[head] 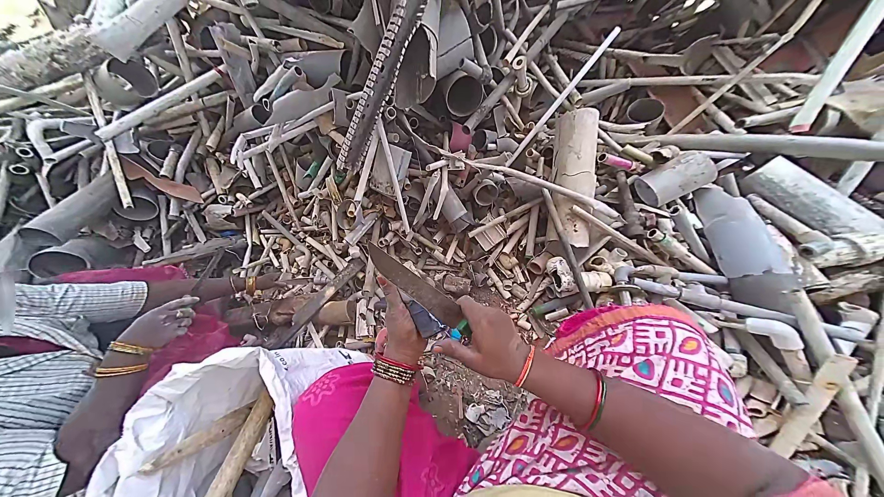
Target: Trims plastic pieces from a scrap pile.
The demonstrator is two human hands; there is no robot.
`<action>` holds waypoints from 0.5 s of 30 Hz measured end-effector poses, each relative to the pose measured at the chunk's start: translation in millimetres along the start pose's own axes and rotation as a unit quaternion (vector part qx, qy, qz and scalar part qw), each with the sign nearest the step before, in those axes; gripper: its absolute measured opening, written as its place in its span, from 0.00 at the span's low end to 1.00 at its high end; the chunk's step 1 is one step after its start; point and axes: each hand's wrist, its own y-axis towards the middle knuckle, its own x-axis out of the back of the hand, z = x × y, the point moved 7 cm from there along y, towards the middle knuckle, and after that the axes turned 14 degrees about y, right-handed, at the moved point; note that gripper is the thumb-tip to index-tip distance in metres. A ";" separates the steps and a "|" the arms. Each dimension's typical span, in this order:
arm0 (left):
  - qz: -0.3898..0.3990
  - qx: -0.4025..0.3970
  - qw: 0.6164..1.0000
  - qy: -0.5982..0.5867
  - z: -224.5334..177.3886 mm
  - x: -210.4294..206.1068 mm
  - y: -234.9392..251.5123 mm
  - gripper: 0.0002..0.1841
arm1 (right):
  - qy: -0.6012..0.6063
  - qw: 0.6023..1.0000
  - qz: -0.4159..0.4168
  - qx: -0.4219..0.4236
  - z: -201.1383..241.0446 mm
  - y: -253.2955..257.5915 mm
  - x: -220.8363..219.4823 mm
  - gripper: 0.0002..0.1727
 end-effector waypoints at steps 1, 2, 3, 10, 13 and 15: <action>0.002 -0.002 1.000 0.000 -0.1 -1.2 -1.0 0.34 | -0.006 1.000 0.000 -0.011 1.1 -0.7 -0.2 0.41; 0.002 -0.006 1.000 0.000 -0.2 -2.6 -1.8 0.34 | -0.010 1.000 0.001 -0.024 1.1 -0.7 -0.1 0.40; 0.004 -0.008 1.000 -0.002 -0.1 -4.4 -2.5 0.34 | -0.013 0.999 0.003 -0.037 0.3 -0.6 0.3 0.39; -0.021 0.036 0.998 -0.055 15.7 -7.6 -9.0 0.35 | -0.016 0.996 0.037 -0.081 -4.0 -4.6 -7.6 0.36; -0.029 0.052 0.997 -0.051 17.8 -7.2 -10.1 0.33 | 0.005 0.993 0.057 -0.100 -5.9 -4.5 -9.2 0.36; -0.026 0.042 0.998 -0.045 13.2 -10.4 -10.4 0.33 | 0.061 0.992 0.058 -0.091 -10.7 -2.3 -8.0 0.35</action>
